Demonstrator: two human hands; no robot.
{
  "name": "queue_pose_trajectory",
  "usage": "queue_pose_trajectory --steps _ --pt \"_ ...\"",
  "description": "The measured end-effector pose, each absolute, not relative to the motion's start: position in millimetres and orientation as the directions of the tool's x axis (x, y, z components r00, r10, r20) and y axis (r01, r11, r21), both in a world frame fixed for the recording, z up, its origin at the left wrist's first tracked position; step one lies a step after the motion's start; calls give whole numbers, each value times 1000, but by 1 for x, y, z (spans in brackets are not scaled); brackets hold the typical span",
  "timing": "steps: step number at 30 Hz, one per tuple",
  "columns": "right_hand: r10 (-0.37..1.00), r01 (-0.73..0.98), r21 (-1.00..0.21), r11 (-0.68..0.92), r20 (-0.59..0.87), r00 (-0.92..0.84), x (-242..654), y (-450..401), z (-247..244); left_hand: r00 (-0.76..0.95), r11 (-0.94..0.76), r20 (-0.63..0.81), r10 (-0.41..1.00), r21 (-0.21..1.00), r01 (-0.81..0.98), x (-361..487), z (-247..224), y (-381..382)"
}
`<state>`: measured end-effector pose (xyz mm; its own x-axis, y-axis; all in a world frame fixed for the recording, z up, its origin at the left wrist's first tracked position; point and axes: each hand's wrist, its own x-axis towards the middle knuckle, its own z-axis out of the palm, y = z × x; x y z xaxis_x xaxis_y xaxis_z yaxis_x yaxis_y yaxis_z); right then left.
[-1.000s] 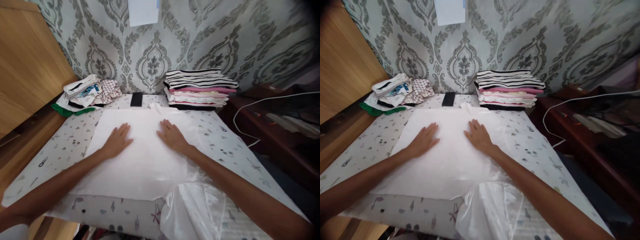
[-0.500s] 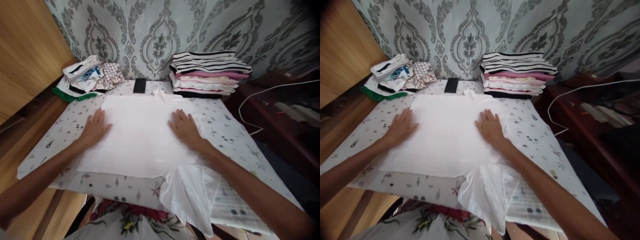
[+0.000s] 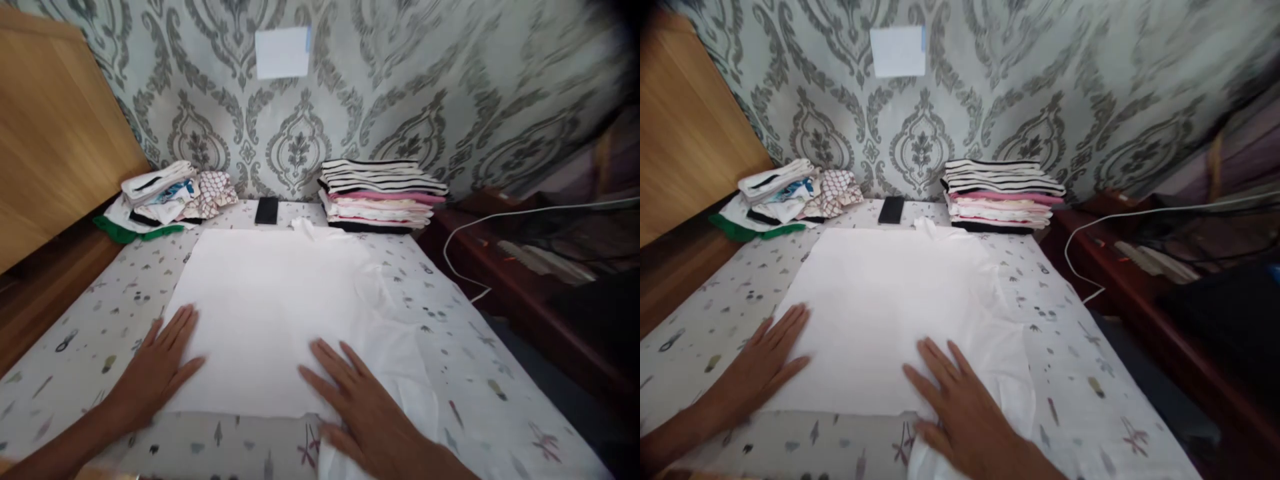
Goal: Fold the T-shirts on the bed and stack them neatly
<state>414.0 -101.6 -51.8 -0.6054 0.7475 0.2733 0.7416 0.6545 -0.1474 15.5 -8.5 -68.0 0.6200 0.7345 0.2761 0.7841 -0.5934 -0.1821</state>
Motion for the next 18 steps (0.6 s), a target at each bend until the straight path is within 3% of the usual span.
queue_pose_trajectory --steps 6,9,14,16,18 --pt "657 670 -92 737 334 -676 426 -122 -41 575 -551 317 755 -171 817 -4 -91 -9" --pt "691 699 -127 703 354 -631 441 -110 -42 558 -550 312 769 -122 826 -5 -95 6" --pt "865 867 -248 433 385 -322 468 -7 -35 524 -533 152 838 18 846 24 -66 80" --pt "939 929 -252 273 281 -200 472 50 -25 508 -518 133 851 54 853 45 -48 124" --pt "975 969 -170 178 163 -150 471 101 -14 483 -495 135 865 79 865 65 -35 171"
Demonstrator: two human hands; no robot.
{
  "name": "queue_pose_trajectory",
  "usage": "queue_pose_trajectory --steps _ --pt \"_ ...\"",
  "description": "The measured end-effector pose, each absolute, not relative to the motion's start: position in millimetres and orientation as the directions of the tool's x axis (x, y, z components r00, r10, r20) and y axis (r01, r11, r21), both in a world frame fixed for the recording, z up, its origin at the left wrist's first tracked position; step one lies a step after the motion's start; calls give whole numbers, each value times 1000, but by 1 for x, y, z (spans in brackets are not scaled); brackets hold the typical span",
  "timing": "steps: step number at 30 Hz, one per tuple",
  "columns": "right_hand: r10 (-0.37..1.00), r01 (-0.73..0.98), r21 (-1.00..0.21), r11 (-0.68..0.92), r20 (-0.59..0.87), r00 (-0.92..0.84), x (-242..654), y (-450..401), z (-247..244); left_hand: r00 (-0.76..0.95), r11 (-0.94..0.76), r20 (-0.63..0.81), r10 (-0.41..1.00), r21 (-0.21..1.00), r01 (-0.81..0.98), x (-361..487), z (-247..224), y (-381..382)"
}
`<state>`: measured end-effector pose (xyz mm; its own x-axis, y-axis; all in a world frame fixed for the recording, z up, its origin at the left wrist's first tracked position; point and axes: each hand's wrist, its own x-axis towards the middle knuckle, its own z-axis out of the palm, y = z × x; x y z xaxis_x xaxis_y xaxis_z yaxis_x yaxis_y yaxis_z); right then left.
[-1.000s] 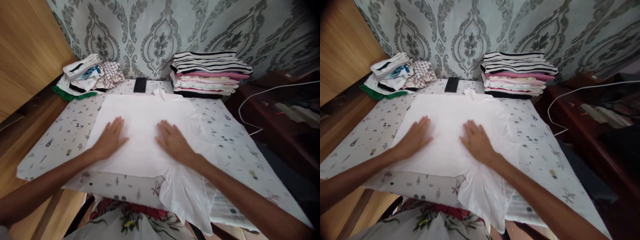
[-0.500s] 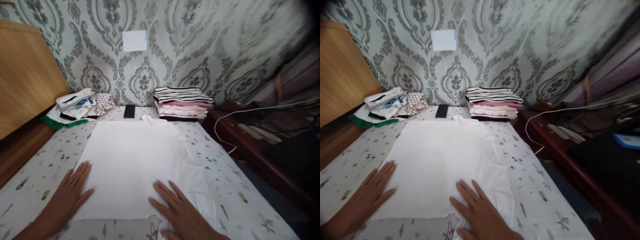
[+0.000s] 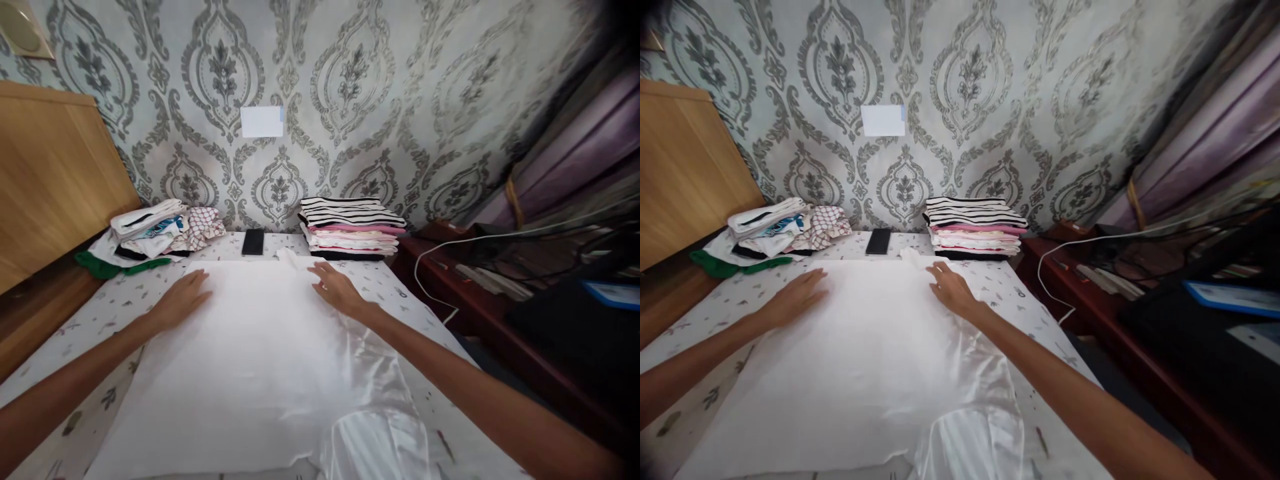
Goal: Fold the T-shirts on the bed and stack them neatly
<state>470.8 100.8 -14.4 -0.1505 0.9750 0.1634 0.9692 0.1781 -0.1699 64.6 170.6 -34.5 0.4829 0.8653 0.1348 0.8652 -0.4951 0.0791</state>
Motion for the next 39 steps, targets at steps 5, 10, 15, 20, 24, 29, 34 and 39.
queue_pose_trajectory --steps 5,10,15,20,24,29,34,39 --pt "988 982 -116 148 67 -141 462 174 -12 443 -446 54 895 73 892 87 -26 257" --pt "996 970 -233 66 76 -50 466 200 -30 450 -450 9 893 50 892 81 -30 289" --pt "981 875 -482 -42 144 126 474 216 -29 448 -446 -50 893 51 894 79 -22 300" --pt "949 609 -792 -28 171 266 479 220 -11 457 -453 -46 888 77 888 77 -9 299" --pt "926 395 -918 37 179 331 485 214 4 459 -458 11 888 110 882 70 1 290" --pt "922 257 -961 102 188 338 494 190 14 464 -471 84 882 114 875 66 14 262" --pt "931 194 -969 152 206 302 502 153 12 503 -505 109 858 -3 863 64 19 229" --pt "940 229 -953 197 250 233 504 105 2 535 -537 129 835 -22 843 56 12 206"
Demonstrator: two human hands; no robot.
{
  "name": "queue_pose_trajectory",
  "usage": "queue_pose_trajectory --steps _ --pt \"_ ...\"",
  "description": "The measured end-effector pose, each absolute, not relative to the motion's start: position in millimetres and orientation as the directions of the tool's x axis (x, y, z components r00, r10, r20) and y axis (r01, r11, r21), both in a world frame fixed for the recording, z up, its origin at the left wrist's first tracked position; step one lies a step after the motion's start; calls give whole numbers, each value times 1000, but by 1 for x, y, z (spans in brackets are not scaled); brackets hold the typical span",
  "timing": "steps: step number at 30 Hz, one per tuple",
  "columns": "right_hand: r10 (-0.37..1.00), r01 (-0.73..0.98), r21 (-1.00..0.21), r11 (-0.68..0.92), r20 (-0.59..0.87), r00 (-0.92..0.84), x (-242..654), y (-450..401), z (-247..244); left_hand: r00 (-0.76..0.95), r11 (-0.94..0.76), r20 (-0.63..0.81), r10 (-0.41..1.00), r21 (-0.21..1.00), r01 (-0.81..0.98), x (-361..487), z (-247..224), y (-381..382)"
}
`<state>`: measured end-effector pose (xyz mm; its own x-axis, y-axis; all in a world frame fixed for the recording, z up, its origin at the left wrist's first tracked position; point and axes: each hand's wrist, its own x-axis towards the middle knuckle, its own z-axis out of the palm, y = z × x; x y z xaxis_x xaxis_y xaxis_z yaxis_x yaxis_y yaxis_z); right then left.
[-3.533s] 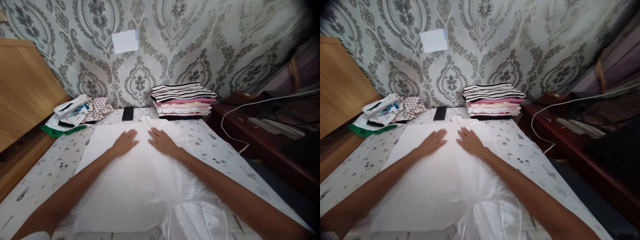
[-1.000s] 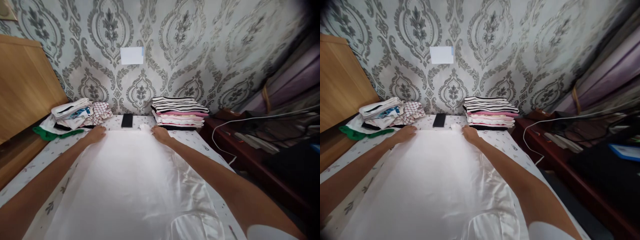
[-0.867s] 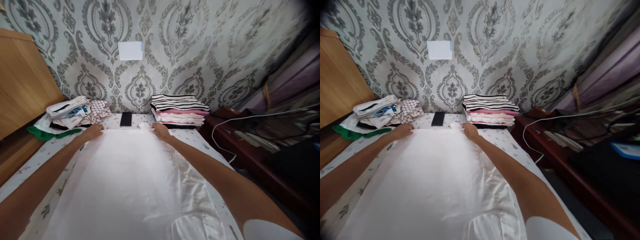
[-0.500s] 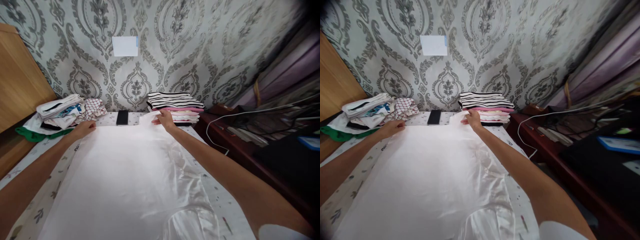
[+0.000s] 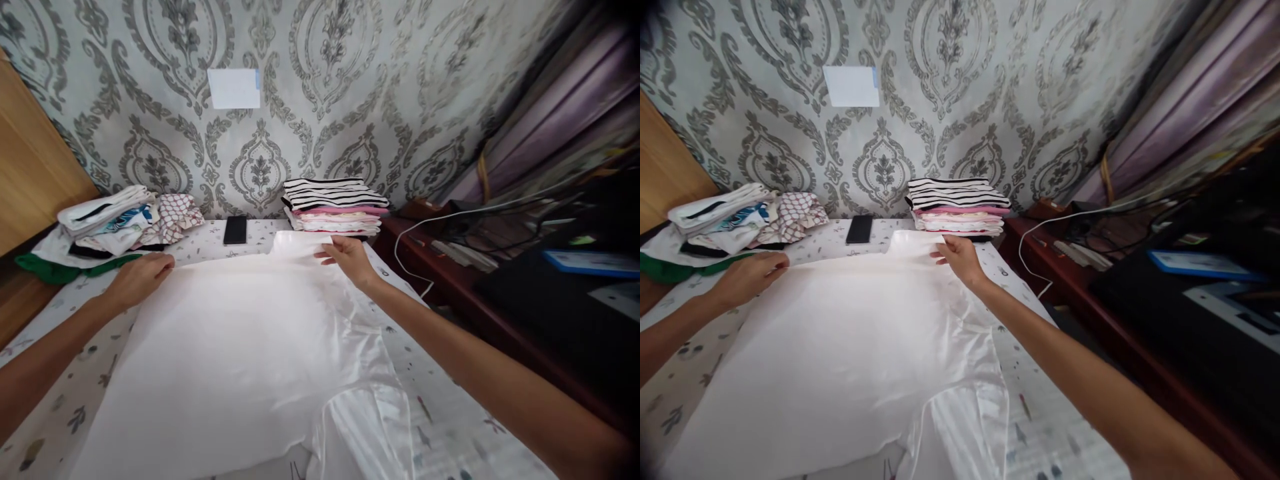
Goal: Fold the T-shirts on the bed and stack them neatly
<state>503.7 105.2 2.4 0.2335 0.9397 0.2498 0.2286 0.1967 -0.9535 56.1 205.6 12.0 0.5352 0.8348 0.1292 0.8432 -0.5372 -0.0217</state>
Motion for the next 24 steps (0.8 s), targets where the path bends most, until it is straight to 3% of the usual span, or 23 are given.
queue_pose_trajectory --steps 4,11,16,21,24 --pt "949 368 -915 165 249 193 500 61 -15 532 -534 107 840 -15 846 52 1 189" --pt "964 658 -741 134 251 86 498 13 -42 498 -500 66 864 17 866 53 -6 173" --pt "962 679 -723 125 256 94 499 8 -47 498 -499 45 866 20 866 54 -5 173" --pt "971 655 -721 224 225 -85 507 10 -38 508 -512 69 859 57 857 53 -7 175" --pt "984 616 -777 129 179 19 516 25 -26 508 -512 71 858 55 857 52 -9 175"
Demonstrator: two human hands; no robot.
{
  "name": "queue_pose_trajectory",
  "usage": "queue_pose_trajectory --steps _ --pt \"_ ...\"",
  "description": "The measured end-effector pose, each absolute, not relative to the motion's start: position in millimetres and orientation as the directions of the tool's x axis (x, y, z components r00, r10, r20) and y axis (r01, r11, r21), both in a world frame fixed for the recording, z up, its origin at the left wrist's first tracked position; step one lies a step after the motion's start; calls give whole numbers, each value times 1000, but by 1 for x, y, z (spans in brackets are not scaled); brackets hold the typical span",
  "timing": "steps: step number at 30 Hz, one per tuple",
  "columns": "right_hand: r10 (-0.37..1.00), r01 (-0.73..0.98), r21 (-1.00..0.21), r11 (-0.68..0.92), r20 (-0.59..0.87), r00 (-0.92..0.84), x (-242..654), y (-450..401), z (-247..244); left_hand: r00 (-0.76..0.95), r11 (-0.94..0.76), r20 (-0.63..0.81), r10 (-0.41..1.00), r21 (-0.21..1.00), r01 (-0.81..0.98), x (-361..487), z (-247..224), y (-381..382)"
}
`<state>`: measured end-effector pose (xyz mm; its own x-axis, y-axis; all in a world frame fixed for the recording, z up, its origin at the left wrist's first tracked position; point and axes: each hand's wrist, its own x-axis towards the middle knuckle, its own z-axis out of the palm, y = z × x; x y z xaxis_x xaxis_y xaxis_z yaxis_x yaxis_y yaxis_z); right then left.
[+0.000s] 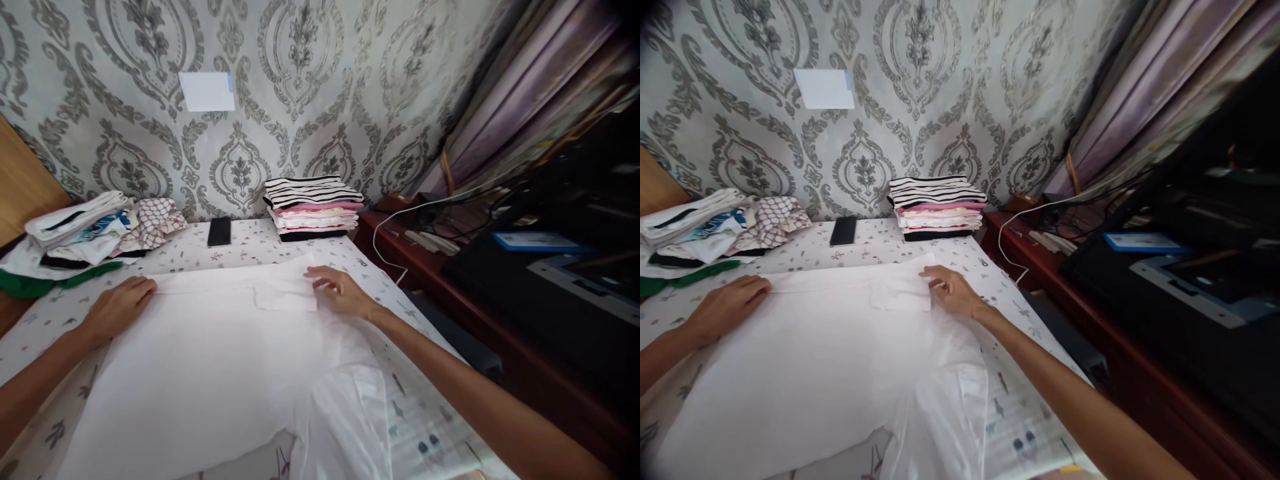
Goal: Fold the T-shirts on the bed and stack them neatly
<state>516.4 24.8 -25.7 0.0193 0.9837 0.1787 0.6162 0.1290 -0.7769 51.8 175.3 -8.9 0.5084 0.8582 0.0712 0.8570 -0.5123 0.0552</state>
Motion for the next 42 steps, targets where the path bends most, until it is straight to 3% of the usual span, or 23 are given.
queue_pose_trajectory --steps 4,8,19,26,31,36,39,42 --pt "908 567 -773 -284 -27 418 527 67 -17 486 -490 94 869 26 871 48 -15 179" --pt "874 587 -700 -406 -109 474 533 109 -23 486 -486 124 865 -33 873 43 -19 184" --pt "840 582 -697 -419 -53 540 544 134 -45 553 -548 92 828 -72 833 33 -15 186" --pt "825 537 -733 -417 -57 563 553 144 -54 570 -579 205 796 -21 815 31 -4 188" --pt "834 544 -728 -418 -70 547 556 151 -57 597 -598 41 801 28 801 27 -9 182" --pt "839 562 -705 -432 -86 537 555 152 -56 553 -543 -23 833 159 824 27 -5 188" --pt "838 590 -673 -447 -82 540 552 150 -53 494 -498 73 867 191 846 37 -4 198" --pt "838 639 -616 -460 -63 542 550 147 -51 453 -483 203 868 141 864 44 -18 211"
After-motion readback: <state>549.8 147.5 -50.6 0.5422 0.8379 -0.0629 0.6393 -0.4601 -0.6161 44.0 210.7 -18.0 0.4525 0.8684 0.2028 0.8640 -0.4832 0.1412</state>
